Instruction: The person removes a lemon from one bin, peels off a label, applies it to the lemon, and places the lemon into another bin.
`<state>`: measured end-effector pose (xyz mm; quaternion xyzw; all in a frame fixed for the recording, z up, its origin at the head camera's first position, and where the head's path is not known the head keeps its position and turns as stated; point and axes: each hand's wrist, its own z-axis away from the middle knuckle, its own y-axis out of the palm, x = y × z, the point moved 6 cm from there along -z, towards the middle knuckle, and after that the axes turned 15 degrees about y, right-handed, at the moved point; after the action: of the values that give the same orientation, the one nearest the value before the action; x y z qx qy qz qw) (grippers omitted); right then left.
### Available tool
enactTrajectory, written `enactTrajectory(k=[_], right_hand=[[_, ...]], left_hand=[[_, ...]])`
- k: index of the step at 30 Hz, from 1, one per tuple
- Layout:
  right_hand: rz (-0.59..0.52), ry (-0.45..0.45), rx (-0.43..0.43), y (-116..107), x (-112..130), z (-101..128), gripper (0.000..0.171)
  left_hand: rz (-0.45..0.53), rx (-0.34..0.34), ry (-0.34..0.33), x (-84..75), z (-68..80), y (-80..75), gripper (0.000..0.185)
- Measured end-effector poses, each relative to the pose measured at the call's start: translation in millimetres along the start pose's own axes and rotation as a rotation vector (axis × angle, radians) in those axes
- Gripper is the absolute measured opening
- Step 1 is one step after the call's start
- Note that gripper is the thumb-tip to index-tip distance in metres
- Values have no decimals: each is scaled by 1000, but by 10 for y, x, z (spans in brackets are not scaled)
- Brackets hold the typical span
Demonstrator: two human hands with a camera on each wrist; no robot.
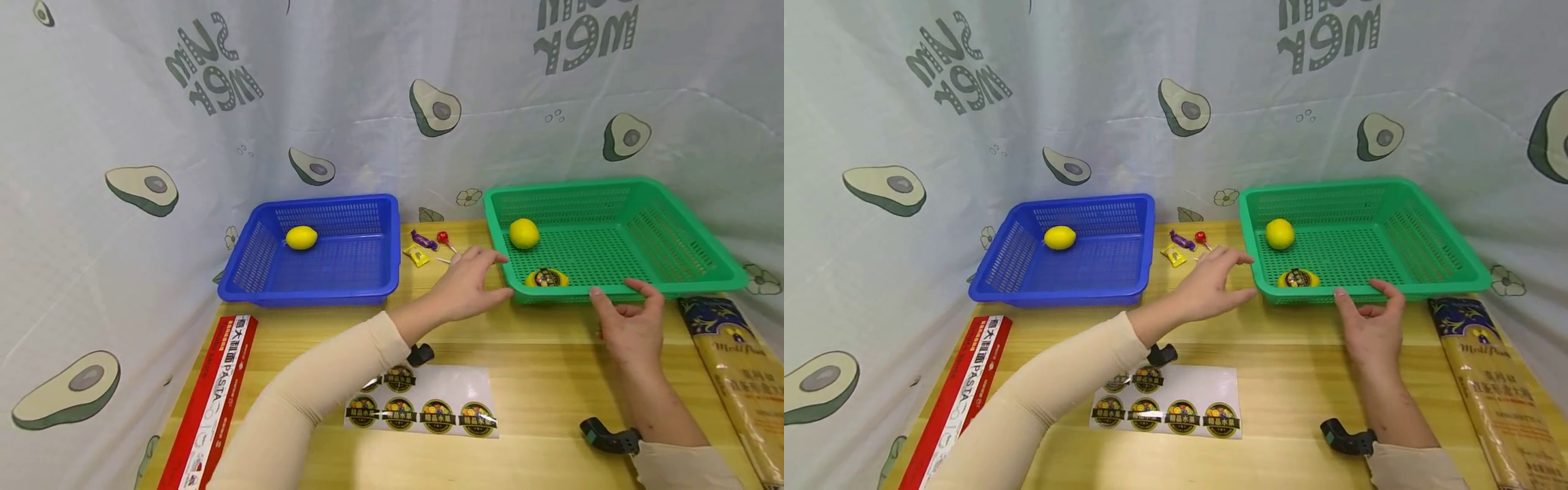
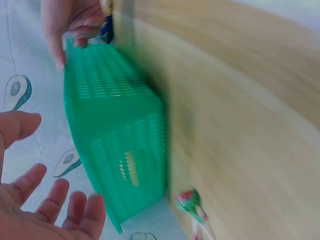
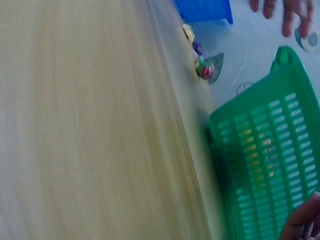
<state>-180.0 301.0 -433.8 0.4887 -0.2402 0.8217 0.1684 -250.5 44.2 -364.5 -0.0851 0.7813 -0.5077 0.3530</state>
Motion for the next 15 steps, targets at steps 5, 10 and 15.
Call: enactTrajectory(k=[5,10,15], right_hand=[[-12,-68,-10,162,38,192,56],[102,-236,96,623,59,542,53],[221,-374,326,1210,84,870,48]], left_hand=[[-36,9,48,87,407,-161,50],[-100,-83,73,224,688,-536,43],[-152,-135,-2,524,863,-968,43]])
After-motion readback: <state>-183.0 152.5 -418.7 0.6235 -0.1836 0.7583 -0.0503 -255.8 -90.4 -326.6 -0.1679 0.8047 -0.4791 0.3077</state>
